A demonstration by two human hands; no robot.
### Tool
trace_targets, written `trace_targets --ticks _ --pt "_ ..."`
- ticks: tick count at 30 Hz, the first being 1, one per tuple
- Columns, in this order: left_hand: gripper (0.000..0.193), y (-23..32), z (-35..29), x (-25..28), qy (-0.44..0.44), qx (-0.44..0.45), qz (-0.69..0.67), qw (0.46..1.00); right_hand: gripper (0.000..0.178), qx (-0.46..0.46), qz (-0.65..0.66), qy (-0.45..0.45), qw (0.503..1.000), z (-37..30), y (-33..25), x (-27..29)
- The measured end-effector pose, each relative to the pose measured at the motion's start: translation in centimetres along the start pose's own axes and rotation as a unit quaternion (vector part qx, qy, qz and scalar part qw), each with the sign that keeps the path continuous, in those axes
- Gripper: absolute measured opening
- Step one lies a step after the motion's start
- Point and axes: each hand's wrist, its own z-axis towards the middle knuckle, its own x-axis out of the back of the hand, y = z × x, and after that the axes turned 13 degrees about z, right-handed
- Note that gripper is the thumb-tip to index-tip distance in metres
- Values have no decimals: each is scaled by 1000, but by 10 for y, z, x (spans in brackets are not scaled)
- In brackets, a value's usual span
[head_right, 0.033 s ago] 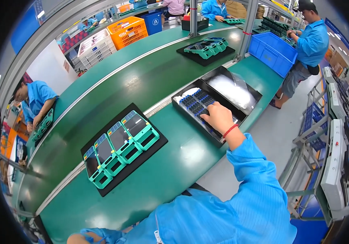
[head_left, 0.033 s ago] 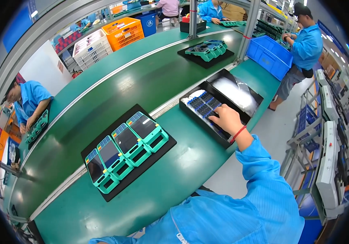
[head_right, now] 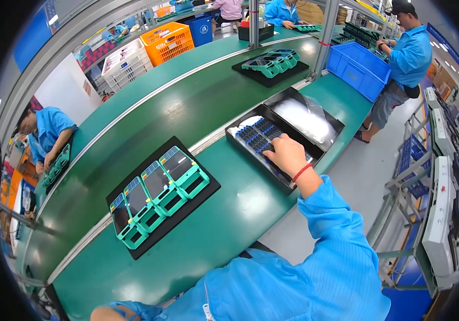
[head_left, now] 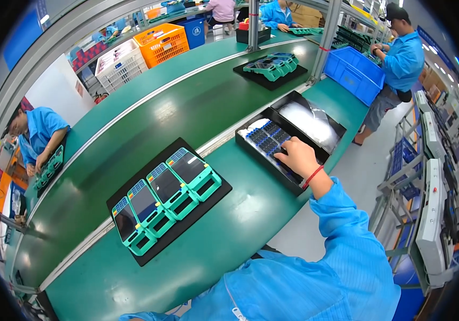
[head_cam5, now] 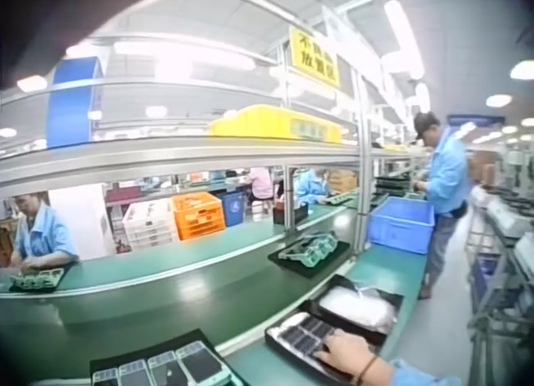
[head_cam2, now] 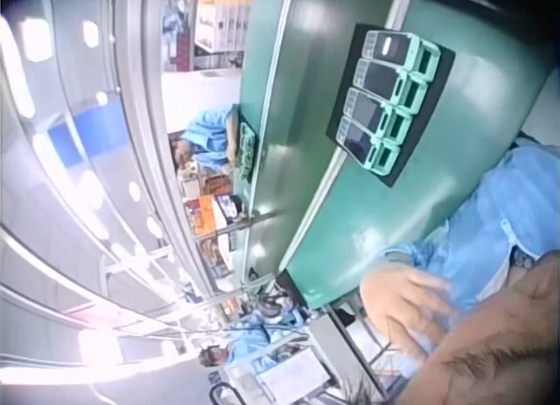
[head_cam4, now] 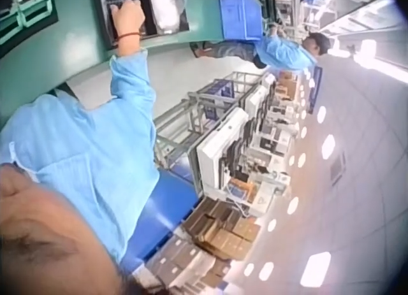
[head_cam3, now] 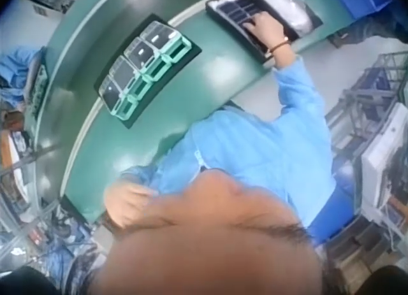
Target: The person assembles electronic components onto handheld devices by hand at a factory workstation.
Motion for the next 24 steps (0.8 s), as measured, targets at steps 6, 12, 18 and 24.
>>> trace_targets --ticks 6,12,18,24 --pt "39 -44 -56 -44 246 355 66 899 33 -40 3 -12 999 5 -12 1" --pt "37 -75 -69 -52 247 515 104 814 31 -71 51 -49 995 15 -3 0" --pt "32 -103 -73 -65 303 570 104 757 18 -20 13 -23 999 15 -14 -9" --pt "25 -105 -78 -65 362 584 105 719 17 43 63 114 991 20 -21 10"
